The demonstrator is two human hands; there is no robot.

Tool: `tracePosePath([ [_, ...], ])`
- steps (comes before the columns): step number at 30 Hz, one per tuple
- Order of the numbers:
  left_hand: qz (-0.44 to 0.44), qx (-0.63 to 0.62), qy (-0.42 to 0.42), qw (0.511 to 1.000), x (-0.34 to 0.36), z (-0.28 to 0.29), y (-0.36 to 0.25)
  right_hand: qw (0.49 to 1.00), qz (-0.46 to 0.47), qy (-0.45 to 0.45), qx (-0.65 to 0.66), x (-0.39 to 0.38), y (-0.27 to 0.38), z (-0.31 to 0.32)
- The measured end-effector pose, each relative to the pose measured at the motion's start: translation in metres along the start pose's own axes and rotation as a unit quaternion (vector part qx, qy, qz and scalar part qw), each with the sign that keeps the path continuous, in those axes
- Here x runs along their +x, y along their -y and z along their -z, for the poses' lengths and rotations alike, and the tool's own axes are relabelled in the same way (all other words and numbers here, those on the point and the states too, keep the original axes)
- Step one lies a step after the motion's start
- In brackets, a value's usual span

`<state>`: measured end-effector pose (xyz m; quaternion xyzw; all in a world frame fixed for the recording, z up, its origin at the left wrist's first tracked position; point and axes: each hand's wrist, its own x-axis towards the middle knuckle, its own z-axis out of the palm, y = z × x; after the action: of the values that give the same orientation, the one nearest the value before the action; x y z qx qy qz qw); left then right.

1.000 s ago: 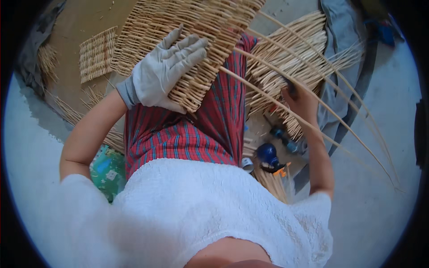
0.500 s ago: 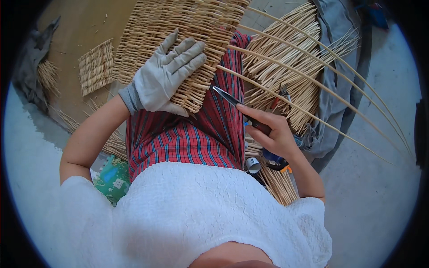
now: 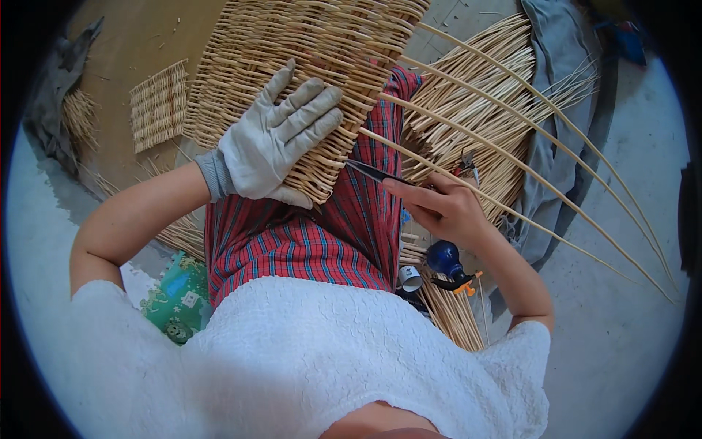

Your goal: The person sits on the floor and weaves a rectangular basket using thin wooden strips. They use shears to trim the ends of the strips and a knife to adjust the weave, working on the basket held in their lap.

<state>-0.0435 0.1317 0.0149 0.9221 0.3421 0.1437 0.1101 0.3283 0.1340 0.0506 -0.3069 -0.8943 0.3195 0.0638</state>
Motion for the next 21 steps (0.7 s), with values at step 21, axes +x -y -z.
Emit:
tracePosePath([
  [21,-0.031,-0.058,0.011,0.998,-0.007,-0.003,0.009,0.994,0.035,0.086,0.054,0.052,-0.006,-0.004],
])
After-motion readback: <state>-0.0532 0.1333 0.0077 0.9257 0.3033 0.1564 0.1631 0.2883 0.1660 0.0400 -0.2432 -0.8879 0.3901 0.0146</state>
